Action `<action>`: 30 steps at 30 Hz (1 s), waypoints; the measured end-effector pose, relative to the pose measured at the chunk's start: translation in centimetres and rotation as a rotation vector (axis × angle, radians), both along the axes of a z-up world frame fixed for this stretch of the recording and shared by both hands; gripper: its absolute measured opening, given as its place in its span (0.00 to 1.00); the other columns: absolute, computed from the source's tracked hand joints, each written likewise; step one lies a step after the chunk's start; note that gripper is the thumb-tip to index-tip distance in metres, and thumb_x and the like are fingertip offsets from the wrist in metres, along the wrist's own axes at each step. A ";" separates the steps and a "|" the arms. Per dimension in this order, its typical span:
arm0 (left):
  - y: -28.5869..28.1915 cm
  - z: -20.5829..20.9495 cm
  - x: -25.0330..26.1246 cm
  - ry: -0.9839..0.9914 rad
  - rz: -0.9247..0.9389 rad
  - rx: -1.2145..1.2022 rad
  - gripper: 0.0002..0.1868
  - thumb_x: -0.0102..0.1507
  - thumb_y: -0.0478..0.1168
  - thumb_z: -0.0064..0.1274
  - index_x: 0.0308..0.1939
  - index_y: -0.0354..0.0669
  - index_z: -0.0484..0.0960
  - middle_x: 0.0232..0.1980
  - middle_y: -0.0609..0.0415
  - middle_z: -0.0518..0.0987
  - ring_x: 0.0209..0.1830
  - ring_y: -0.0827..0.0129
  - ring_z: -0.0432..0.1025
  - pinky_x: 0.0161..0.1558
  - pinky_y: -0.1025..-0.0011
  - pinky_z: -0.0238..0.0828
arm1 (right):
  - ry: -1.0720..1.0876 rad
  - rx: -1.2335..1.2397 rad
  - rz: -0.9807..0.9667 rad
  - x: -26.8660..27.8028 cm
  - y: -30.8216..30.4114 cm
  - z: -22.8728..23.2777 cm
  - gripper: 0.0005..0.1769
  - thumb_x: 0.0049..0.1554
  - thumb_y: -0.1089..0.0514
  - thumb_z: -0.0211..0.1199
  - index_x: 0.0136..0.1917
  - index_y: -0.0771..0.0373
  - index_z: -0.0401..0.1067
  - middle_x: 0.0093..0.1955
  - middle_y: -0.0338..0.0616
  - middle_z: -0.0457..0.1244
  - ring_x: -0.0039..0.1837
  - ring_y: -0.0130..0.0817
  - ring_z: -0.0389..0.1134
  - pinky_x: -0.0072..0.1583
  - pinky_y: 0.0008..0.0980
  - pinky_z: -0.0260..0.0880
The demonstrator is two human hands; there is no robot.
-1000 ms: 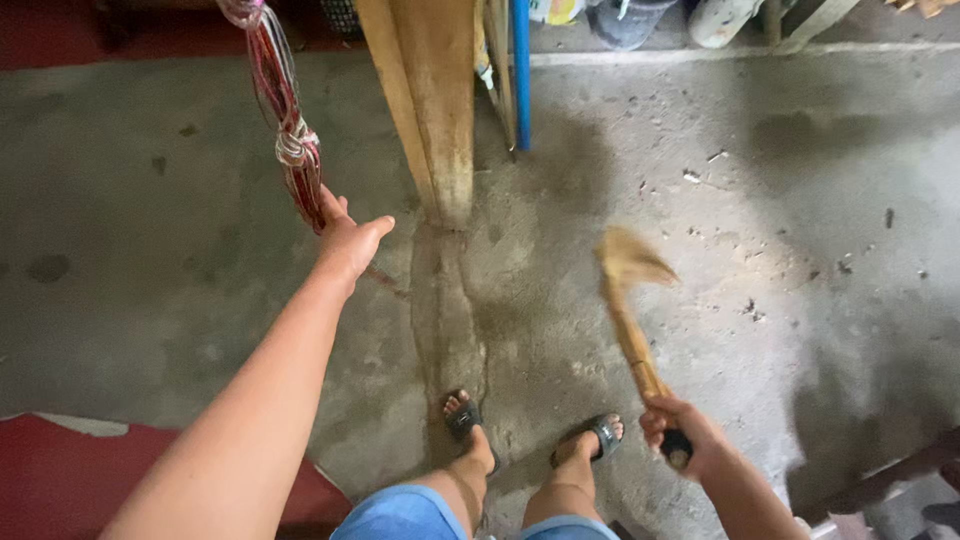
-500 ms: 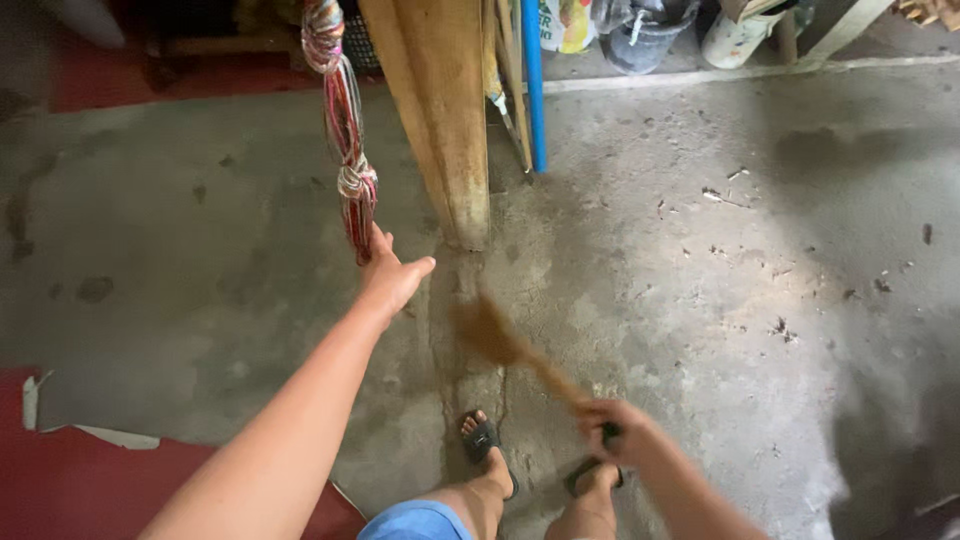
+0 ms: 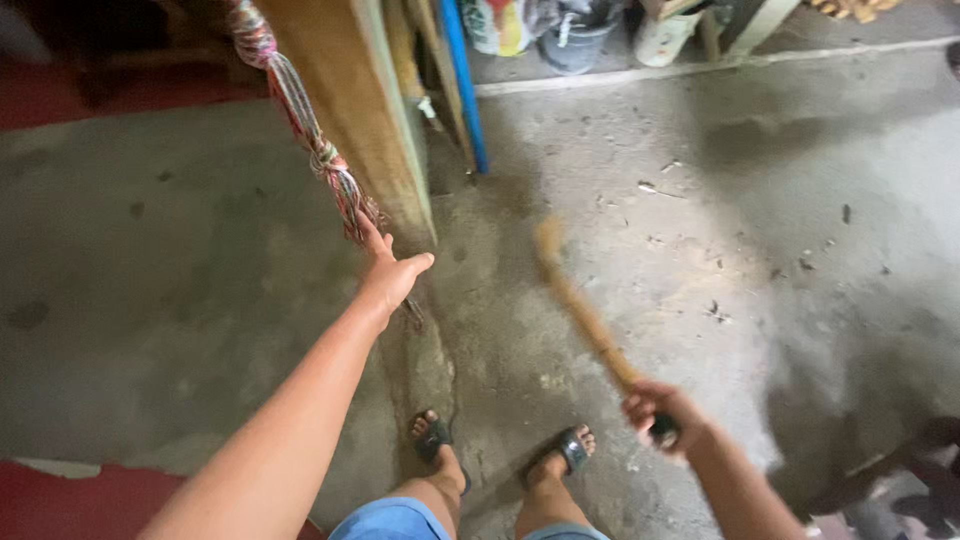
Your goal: The person sweeps a concrete floor with a traditional broom, gathering debris into a pile and moving it toward a doorway. They also sweep around a wooden bench and near a trash bin.
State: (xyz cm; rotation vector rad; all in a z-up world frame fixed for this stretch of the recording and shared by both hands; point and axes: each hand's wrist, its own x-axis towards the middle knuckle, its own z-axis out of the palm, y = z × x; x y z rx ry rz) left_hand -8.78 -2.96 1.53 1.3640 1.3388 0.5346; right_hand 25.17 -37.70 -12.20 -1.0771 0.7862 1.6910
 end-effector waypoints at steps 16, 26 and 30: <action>-12.7 -3.0 16.0 0.328 -0.480 -0.161 0.63 0.54 0.50 0.60 0.82 0.60 0.31 0.81 0.42 0.56 0.79 0.50 0.56 0.74 0.61 0.54 | -0.441 -0.396 0.236 18.7 -12.5 -0.9 0.13 0.61 0.58 0.57 0.41 0.72 0.66 0.28 0.44 0.59 0.27 0.27 0.59 0.30 0.27 0.64; -18.0 -6.5 19.6 0.222 -0.568 -0.076 0.56 0.56 0.51 0.62 0.81 0.52 0.45 0.83 0.45 0.48 0.84 0.54 0.43 0.77 0.60 0.44 | -0.346 -0.096 0.335 14.4 -9.9 8.3 0.18 0.59 0.57 0.58 0.63 0.57 0.68 0.34 0.48 0.63 0.26 0.22 0.58 0.25 0.22 0.62; -19.4 -5.9 18.2 0.301 -0.631 -0.007 0.53 0.56 0.52 0.61 0.80 0.52 0.48 0.85 0.48 0.42 0.84 0.55 0.41 0.77 0.60 0.44 | -0.053 -0.044 0.385 6.9 -6.9 6.3 0.23 0.63 0.53 0.55 0.66 0.68 0.60 0.38 0.54 0.63 0.27 0.27 0.61 0.26 0.23 0.64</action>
